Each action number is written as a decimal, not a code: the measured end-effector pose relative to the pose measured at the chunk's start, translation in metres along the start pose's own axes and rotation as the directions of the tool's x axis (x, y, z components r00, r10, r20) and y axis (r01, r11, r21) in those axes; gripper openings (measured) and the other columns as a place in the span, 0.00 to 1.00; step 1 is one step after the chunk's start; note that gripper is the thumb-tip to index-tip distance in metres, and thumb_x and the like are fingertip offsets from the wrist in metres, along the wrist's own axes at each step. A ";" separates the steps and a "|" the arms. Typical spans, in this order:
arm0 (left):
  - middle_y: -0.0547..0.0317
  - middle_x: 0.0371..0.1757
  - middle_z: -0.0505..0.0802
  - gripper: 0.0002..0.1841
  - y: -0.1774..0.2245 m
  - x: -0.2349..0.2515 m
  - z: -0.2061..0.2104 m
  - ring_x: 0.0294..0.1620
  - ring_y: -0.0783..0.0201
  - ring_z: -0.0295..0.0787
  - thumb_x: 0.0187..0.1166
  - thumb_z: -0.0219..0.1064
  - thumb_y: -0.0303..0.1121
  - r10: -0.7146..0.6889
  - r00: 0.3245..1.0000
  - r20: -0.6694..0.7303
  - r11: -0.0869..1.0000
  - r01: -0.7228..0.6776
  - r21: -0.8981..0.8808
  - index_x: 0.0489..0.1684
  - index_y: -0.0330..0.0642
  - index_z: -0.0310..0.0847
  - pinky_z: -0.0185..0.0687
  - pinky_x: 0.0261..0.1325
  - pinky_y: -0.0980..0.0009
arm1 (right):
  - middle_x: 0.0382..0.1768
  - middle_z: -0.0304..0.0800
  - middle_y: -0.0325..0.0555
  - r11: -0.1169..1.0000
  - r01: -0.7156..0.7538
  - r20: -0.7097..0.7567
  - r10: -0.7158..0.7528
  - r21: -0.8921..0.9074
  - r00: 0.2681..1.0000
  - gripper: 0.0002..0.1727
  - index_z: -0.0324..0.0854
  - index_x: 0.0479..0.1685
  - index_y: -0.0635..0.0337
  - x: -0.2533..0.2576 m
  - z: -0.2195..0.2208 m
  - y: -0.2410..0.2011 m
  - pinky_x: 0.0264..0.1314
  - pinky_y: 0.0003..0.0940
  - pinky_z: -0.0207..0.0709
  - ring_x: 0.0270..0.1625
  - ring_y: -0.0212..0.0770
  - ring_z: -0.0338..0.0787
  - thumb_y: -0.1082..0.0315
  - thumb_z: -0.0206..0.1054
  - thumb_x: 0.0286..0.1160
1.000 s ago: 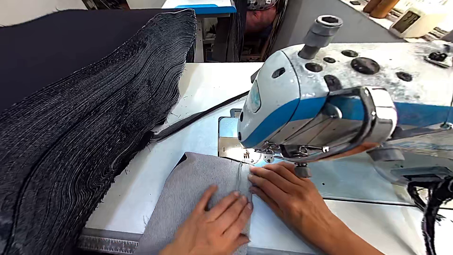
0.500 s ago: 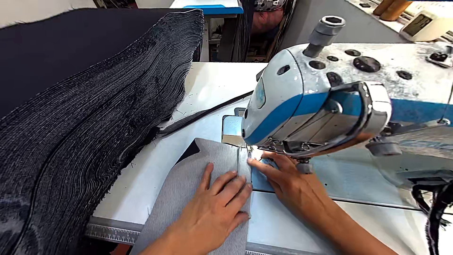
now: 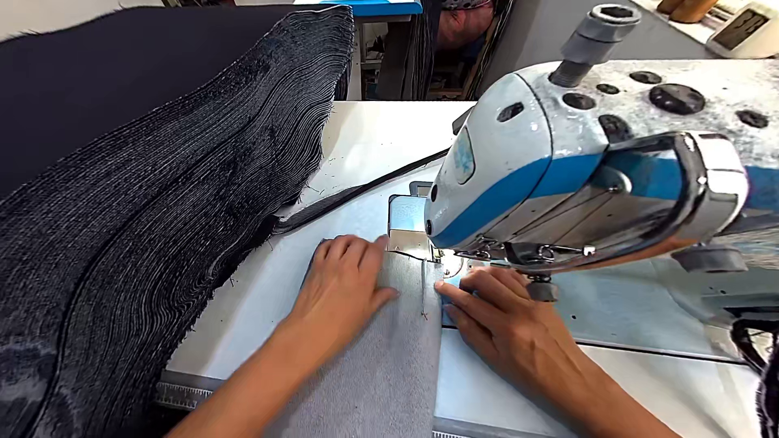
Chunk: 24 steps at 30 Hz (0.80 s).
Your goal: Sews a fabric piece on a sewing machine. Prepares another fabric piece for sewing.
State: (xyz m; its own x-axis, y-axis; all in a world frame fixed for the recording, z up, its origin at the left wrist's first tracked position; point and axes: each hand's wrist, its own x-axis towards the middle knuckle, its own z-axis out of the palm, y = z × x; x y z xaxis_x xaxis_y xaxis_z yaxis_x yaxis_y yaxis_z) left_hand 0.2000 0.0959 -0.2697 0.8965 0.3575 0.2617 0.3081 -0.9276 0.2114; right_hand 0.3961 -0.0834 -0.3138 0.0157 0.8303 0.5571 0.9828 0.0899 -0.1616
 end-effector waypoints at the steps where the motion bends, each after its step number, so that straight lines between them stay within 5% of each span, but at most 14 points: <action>1: 0.47 0.50 0.92 0.31 -0.004 0.006 -0.006 0.54 0.43 0.89 0.69 0.77 0.54 -0.047 0.995 0.084 0.999 0.047 -0.003 0.63 0.38 0.86 0.81 0.57 0.42 | 0.38 0.90 0.41 1.000 0.010 -0.010 -0.010 -0.003 1.000 0.20 0.96 0.51 0.46 0.000 0.000 -0.001 0.57 0.39 0.77 0.50 0.42 0.88 0.52 0.56 0.87; 3: 0.48 0.44 0.93 0.29 -0.005 0.017 -0.022 0.49 0.47 0.91 0.68 0.78 0.55 -0.107 0.945 0.310 0.992 0.124 -0.036 0.56 0.38 0.86 0.80 0.56 0.47 | 0.37 0.90 0.41 1.000 0.011 -0.031 -0.011 -0.001 0.999 0.21 0.95 0.47 0.47 0.001 0.000 -0.004 0.57 0.38 0.78 0.50 0.43 0.88 0.48 0.57 0.87; 6: 0.47 0.49 0.90 0.26 -0.007 0.037 -0.036 0.53 0.49 0.88 0.71 0.79 0.48 -0.120 0.823 0.555 0.957 0.244 -0.155 0.59 0.37 0.85 0.82 0.59 0.49 | 0.41 0.91 0.42 1.000 -0.023 -0.027 0.023 0.012 0.999 0.21 0.94 0.40 0.49 0.006 0.001 -0.007 0.56 0.39 0.80 0.52 0.44 0.89 0.47 0.60 0.85; 10: 0.54 0.37 0.93 0.15 -0.020 0.046 -0.038 0.37 0.60 0.89 0.71 0.80 0.36 -0.006 0.866 0.501 0.863 0.257 -0.435 0.50 0.39 0.87 0.83 0.45 0.57 | 0.46 0.93 0.40 0.988 -0.134 0.001 0.134 0.075 0.991 0.20 0.91 0.33 0.47 0.014 0.004 -0.005 0.59 0.39 0.81 0.56 0.43 0.90 0.46 0.60 0.79; 13: 0.60 0.35 0.93 0.13 -0.020 0.034 -0.045 0.35 0.69 0.89 0.70 0.80 0.33 0.073 0.919 0.387 0.804 0.176 -0.568 0.49 0.41 0.88 0.83 0.42 0.66 | 0.45 0.92 0.39 0.934 -0.258 -0.008 0.269 0.247 0.963 0.20 0.87 0.40 0.54 0.016 0.003 -0.012 0.57 0.36 0.82 0.54 0.37 0.89 0.45 0.65 0.75; 15: 0.65 0.35 0.93 0.12 -0.019 0.020 -0.055 0.35 0.74 0.88 0.69 0.80 0.33 0.135 0.948 0.289 0.776 0.081 -0.626 0.46 0.43 0.89 0.84 0.41 0.72 | 0.44 0.91 0.34 0.760 -0.405 0.064 0.436 0.509 0.898 0.24 0.81 0.54 0.58 0.015 -0.002 -0.027 0.50 0.28 0.85 0.47 0.28 0.90 0.46 0.69 0.74; 17: 0.70 0.35 0.93 0.10 -0.017 0.007 -0.068 0.36 0.79 0.89 0.69 0.78 0.34 0.172 0.963 0.208 0.725 0.019 -0.688 0.44 0.44 0.88 0.85 0.41 0.79 | 0.44 0.93 0.31 0.404 -0.458 0.228 0.500 0.792 0.836 0.21 0.77 0.64 0.52 0.017 -0.013 -0.046 0.49 0.26 0.89 0.44 0.27 0.93 0.53 0.69 0.78; 19: 0.72 0.34 0.94 0.10 -0.012 -0.004 -0.088 0.35 0.80 0.90 0.69 0.78 0.35 0.174 0.972 0.156 0.698 -0.010 -0.716 0.43 0.46 0.89 0.87 0.40 0.82 | 0.40 0.95 0.35 0.108 -0.374 0.288 0.460 0.921 0.840 0.12 0.86 0.57 0.51 0.024 -0.026 -0.068 0.49 0.26 0.89 0.42 0.29 0.93 0.58 0.66 0.84; 21: 0.72 0.31 0.93 0.10 -0.006 -0.014 -0.112 0.32 0.79 0.89 0.69 0.78 0.36 0.173 0.978 0.118 0.698 -0.037 -0.715 0.44 0.48 0.89 0.87 0.35 0.82 | 0.37 0.95 0.38 0.014 -0.274 0.235 0.471 0.962 0.850 0.11 0.90 0.49 0.52 0.032 -0.038 -0.089 0.48 0.25 0.89 0.40 0.28 0.93 0.57 0.67 0.83; 24: 0.73 0.27 0.92 0.12 0.003 -0.028 -0.152 0.27 0.79 0.88 0.70 0.78 0.39 0.200 0.978 0.060 0.728 -0.107 -0.678 0.48 0.50 0.88 0.86 0.29 0.83 | 0.35 0.95 0.36 0.084 -0.113 0.057 0.492 0.990 0.869 0.09 0.91 0.44 0.52 0.043 -0.056 -0.113 0.44 0.22 0.88 0.38 0.25 0.93 0.58 0.69 0.81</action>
State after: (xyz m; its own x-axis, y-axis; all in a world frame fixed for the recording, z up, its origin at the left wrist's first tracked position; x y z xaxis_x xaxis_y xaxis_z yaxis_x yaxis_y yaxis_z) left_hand 0.1275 0.0995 -0.1331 0.9576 0.1571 0.2415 -0.0877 -0.6394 0.7638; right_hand 0.2959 -0.0890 -0.2261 0.4865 0.7970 0.3579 -0.1014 0.4584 -0.8829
